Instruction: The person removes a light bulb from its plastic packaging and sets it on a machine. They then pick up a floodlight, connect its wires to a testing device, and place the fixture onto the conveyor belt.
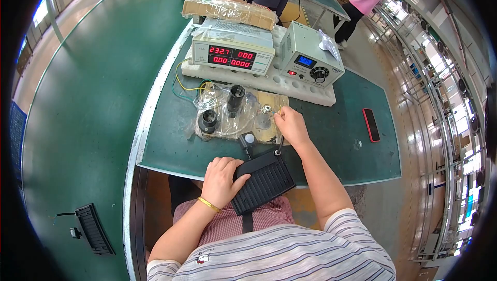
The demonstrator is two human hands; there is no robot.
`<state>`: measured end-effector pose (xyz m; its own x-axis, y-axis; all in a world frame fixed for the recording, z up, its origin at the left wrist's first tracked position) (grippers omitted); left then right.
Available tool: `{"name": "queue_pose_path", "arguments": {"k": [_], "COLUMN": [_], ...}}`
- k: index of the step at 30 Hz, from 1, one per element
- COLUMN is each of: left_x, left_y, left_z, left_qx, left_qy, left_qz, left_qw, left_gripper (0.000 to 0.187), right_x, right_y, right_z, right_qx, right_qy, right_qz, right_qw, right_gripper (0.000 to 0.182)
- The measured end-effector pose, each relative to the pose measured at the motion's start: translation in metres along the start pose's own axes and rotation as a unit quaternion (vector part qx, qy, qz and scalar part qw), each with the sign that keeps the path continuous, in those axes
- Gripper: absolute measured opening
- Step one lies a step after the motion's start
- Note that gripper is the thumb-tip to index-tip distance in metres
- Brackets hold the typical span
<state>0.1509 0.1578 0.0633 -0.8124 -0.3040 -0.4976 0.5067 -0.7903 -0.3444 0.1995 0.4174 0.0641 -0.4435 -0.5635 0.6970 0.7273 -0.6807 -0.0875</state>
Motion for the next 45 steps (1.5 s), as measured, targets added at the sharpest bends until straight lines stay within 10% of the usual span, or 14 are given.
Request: {"name": "queue_pose_path", "arguments": {"k": [45], "left_x": [0.006], "left_y": [0.002], "left_z": [-0.006], "left_qx": [0.003], "left_qy": [0.004], "left_qz": [-0.008], "left_qw": [1.0], "left_gripper": [0.034], "right_x": [0.013], "right_y": [0.003], "right_z": [-0.003], "right_qx": [-0.017], "right_qy": [0.06], "right_qz": [0.018], "right_qw": [0.998], "right_gripper": [0.021]}}
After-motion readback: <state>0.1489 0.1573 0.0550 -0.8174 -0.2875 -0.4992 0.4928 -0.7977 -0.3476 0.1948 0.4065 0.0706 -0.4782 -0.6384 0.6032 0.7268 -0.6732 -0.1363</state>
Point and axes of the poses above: each hand's wrist, its own y-axis away from the middle knuckle, its own z-axis out of the back of the hand, x = y × z, the point moved 2 cm from there along -y, towards the middle knuckle, and after that the axes turned 14 degrees about -y, right-handed, at the moved point
